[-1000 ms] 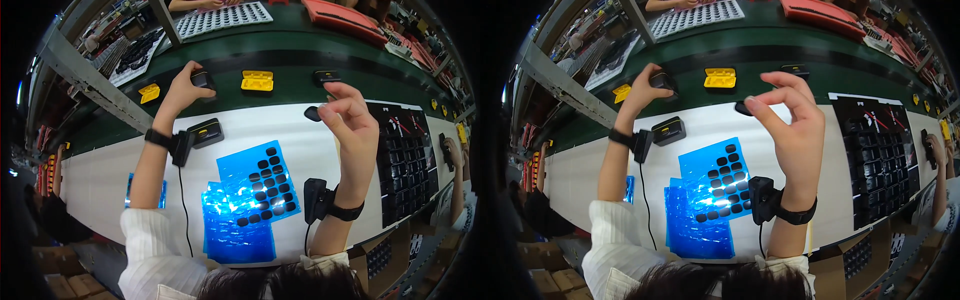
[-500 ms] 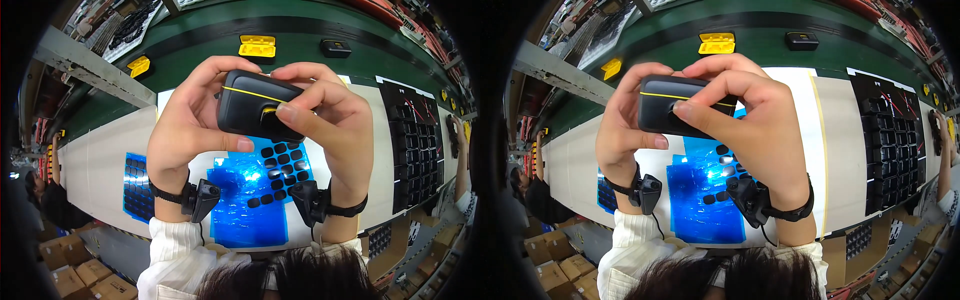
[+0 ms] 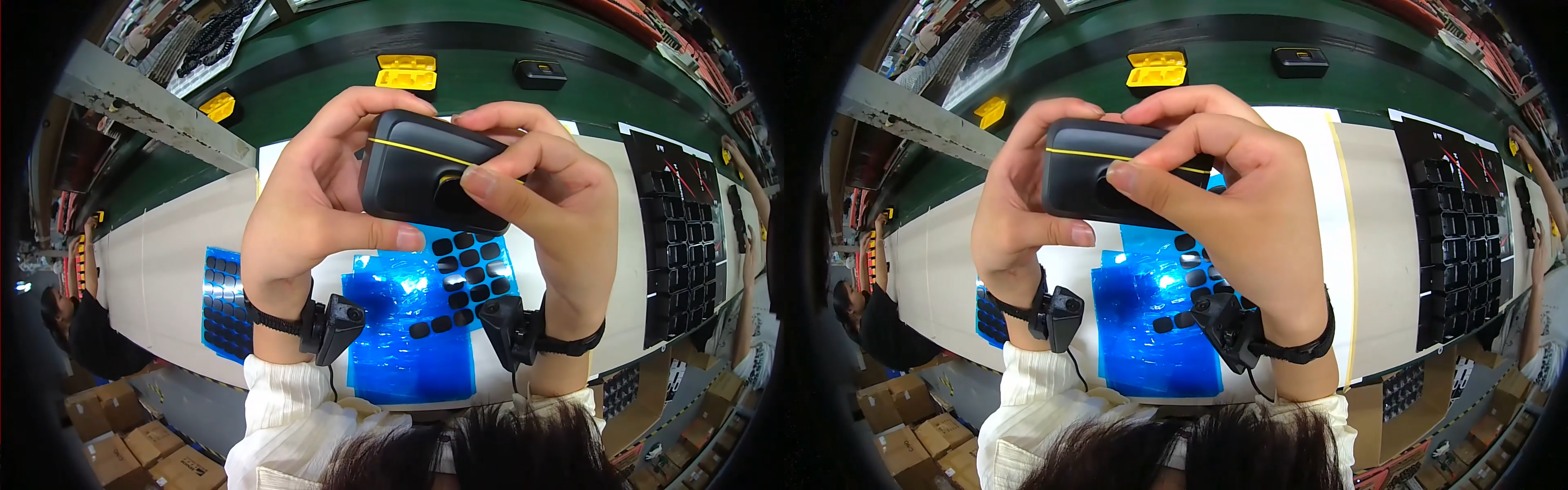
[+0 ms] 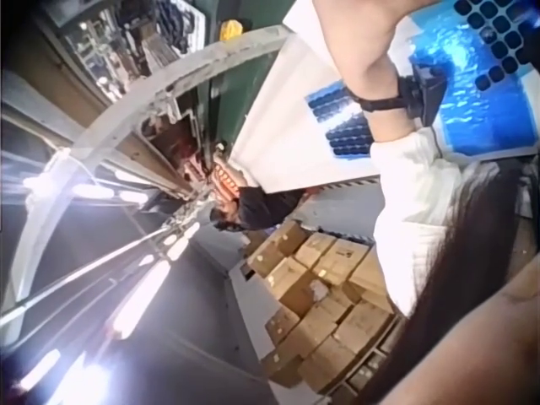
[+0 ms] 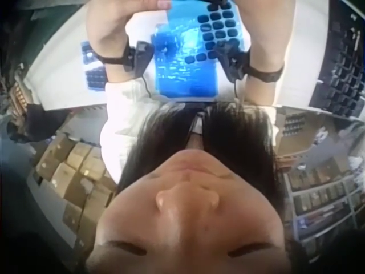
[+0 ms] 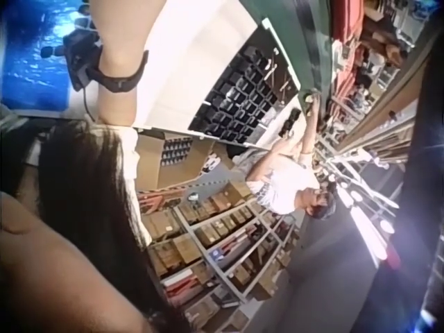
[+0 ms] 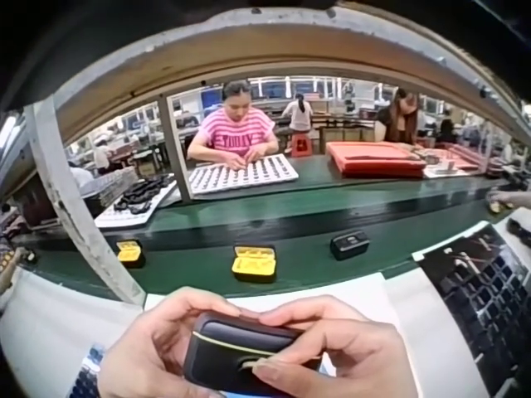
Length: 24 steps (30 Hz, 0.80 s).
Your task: The person peels a black sticker from a blue sheet and presses it onto the back of a black case before placing a yellow case onto the conveyor belt. They repeat this process several times, occasionally peeling a sticker to clean a sensor on their wrist.
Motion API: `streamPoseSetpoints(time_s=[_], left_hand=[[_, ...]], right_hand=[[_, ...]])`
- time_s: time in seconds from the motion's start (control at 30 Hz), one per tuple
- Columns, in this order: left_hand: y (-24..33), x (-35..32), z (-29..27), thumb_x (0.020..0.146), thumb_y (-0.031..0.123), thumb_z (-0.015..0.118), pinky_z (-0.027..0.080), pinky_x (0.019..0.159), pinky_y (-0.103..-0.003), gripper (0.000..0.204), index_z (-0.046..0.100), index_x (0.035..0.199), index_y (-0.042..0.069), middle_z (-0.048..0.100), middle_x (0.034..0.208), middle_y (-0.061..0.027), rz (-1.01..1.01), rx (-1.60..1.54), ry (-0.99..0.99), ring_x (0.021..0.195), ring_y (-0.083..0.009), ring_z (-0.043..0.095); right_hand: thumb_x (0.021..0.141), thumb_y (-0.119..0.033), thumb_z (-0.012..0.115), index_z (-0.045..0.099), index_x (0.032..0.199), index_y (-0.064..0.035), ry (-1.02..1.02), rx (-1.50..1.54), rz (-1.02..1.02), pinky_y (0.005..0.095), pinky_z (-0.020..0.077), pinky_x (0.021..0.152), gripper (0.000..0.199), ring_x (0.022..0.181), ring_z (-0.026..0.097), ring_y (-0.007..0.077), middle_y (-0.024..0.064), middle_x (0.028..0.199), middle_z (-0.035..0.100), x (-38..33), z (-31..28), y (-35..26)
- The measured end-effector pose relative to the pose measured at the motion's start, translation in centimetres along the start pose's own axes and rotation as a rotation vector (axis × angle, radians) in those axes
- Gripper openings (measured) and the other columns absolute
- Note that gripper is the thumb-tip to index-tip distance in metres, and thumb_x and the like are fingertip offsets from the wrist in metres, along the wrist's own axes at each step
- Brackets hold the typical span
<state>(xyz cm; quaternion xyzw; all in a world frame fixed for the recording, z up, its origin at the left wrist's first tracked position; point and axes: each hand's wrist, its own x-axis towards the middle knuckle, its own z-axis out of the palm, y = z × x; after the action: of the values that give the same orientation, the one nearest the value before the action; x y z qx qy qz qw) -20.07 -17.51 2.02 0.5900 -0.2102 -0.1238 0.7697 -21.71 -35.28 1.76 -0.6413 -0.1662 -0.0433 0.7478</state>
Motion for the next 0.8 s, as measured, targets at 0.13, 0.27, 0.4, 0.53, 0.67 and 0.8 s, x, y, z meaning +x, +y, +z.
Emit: streamPoseSetpoints(time_s=[0.13, 0.27, 0.4, 0.53, 0.67, 0.8], left_hand=[[0.2, -0.1, 0.0, 0.047, -0.018, 0.067, 0.047, 0.081, -0.027, 0.072, 0.043, 0.113, 0.0, 0.05, 0.106, -0.0105, 0.008, 0.025, -0.001, 0.097, -0.0173, 0.052], [0.6, -0.2, 0.2, 0.047, -0.019, 0.067, 0.048, 0.08, -0.027, 0.074, 0.042, 0.114, 0.0, 0.05, 0.106, -0.0107, -0.012, -0.029, 0.036, 0.098, -0.0179, 0.052], [0.4, -0.5, 0.7, 0.048, -0.018, 0.068, 0.049, 0.079, -0.027, 0.075, 0.041, 0.115, 0.0, 0.051, 0.105, -0.0107, 0.059, -0.026, 0.064, 0.098, -0.0182, 0.052], [0.4, -0.1, 0.8, 0.048, -0.018, 0.068, 0.048, 0.079, -0.027, 0.075, 0.041, 0.115, 0.0, 0.051, 0.105, -0.0103, 0.017, -0.072, 0.049, 0.097, -0.0177, 0.052], [0.6, -0.4, 0.8, 0.048, -0.018, 0.068, 0.048, 0.08, -0.027, 0.075, 0.041, 0.116, 0.0, 0.051, 0.105, -0.0099, 0.064, -0.07, 0.04, 0.097, -0.0172, 0.053], [0.4, -0.4, 0.8, 0.048, -0.018, 0.068, 0.048, 0.08, -0.027, 0.074, 0.041, 0.115, 0.001, 0.05, 0.105, -0.0087, 0.047, -0.069, 0.037, 0.096, -0.0165, 0.052]], right_hand=[[0.068, 0.003, 0.064, 0.056, 0.068, 0.0001, -0.012, -0.098, -0.044, 0.0286, 0.0427, 0.08, 0.008, 0.095, 0.053, 0.0212, 0.0142, 0.104, 0.051, 0.0, -0.2, 0.0], [0.068, 0.002, 0.065, 0.054, 0.087, 0.0, -0.02, -0.349, -0.223, 0.0303, 0.0431, 0.081, 0.022, 0.096, 0.052, 0.0226, 0.0147, 0.105, 0.051, -0.1, 0.1, 0.1], [0.068, 0.0, 0.066, 0.043, 0.112, -0.0018, 0.078, -0.412, -0.276, 0.0322, 0.0425, 0.083, 0.05, 0.098, 0.052, 0.0241, 0.0153, 0.108, 0.05, -0.2, 0.8, 0.1], [0.072, -0.004, 0.063, 0.029, 0.127, -0.0041, 0.082, -0.12, -0.04, 0.0314, 0.0411, 0.085, 0.064, 0.099, 0.051, 0.0232, 0.0157, 0.111, 0.049, 0.0, 0.3, -0.4], [0.076, -0.006, 0.058, 0.028, 0.128, -0.0041, -0.014, 0.184, 0.198, 0.0291, 0.0398, 0.087, 0.06, 0.101, 0.051, 0.021, 0.0154, 0.112, 0.049, 0.2, -0.1, -0.8], [0.078, -0.005, 0.054, 0.028, 0.128, -0.0041, -0.033, 0.147, 0.181, 0.0279, 0.0397, 0.086, 0.057, 0.101, 0.051, 0.0195, 0.0149, 0.11, 0.051, -0.1, -0.1, -0.9]])
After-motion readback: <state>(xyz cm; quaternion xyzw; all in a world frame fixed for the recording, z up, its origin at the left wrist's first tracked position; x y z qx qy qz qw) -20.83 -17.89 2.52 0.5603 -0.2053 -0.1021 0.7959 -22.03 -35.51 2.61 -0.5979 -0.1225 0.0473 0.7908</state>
